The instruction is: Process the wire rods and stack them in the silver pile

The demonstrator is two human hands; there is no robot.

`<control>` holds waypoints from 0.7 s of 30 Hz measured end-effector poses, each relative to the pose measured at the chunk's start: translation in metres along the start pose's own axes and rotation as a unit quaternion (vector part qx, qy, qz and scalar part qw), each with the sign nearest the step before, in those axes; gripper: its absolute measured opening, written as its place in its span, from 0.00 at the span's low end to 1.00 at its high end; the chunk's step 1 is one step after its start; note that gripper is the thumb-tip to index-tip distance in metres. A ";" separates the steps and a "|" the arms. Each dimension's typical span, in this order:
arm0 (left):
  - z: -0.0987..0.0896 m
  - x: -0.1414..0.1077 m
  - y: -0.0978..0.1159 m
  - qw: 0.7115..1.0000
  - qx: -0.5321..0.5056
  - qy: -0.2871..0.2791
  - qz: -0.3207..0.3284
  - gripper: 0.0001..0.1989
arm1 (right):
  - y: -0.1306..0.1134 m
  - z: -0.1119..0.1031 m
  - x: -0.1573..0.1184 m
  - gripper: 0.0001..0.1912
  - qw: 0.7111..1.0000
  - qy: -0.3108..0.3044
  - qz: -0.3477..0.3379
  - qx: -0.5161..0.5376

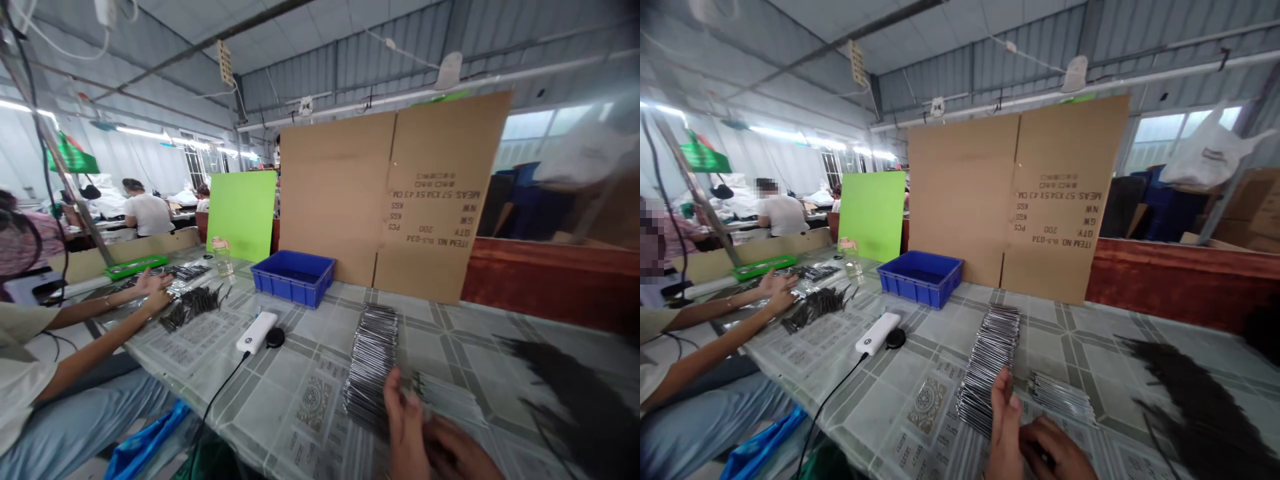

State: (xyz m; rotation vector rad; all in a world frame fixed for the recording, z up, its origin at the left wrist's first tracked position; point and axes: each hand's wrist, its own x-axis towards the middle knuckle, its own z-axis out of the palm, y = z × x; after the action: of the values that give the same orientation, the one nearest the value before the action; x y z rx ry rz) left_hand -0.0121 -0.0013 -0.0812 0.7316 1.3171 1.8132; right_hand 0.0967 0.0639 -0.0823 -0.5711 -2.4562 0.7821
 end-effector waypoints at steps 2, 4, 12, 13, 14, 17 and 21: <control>-0.017 0.011 0.008 0.998 0.024 0.016 0.052 0.36 | -0.009 0.005 0.019 0.14 1.000 0.027 0.007 0.002; -0.038 0.023 0.013 0.989 0.081 0.052 0.114 0.35 | -0.018 0.014 0.041 0.14 0.998 0.061 0.009 -0.011; -0.092 0.063 -0.008 0.975 0.200 0.069 0.065 0.41 | -0.005 0.076 0.103 0.15 0.975 0.083 0.009 -0.204; -0.094 0.065 -0.012 0.976 0.202 0.054 0.055 0.42 | 0.002 0.085 0.105 0.16 0.970 0.092 0.015 -0.223; -0.094 0.066 -0.014 0.976 0.206 0.042 0.052 0.41 | 0.009 0.092 0.105 0.17 0.966 0.102 0.019 -0.238; -0.093 0.067 -0.019 0.974 0.219 0.032 0.057 0.39 | 0.026 0.103 0.101 0.20 0.960 0.111 0.012 -0.257; -0.092 0.069 -0.025 0.975 0.209 0.053 0.059 0.39 | 0.041 0.098 0.085 0.22 0.958 0.133 -0.015 -0.253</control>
State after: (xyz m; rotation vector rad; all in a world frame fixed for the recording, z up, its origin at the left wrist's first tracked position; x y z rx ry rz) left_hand -0.1169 0.0138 -0.1320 0.9610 1.7894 1.7014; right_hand -0.0160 0.0982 -0.1493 -0.7607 -2.3957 0.0415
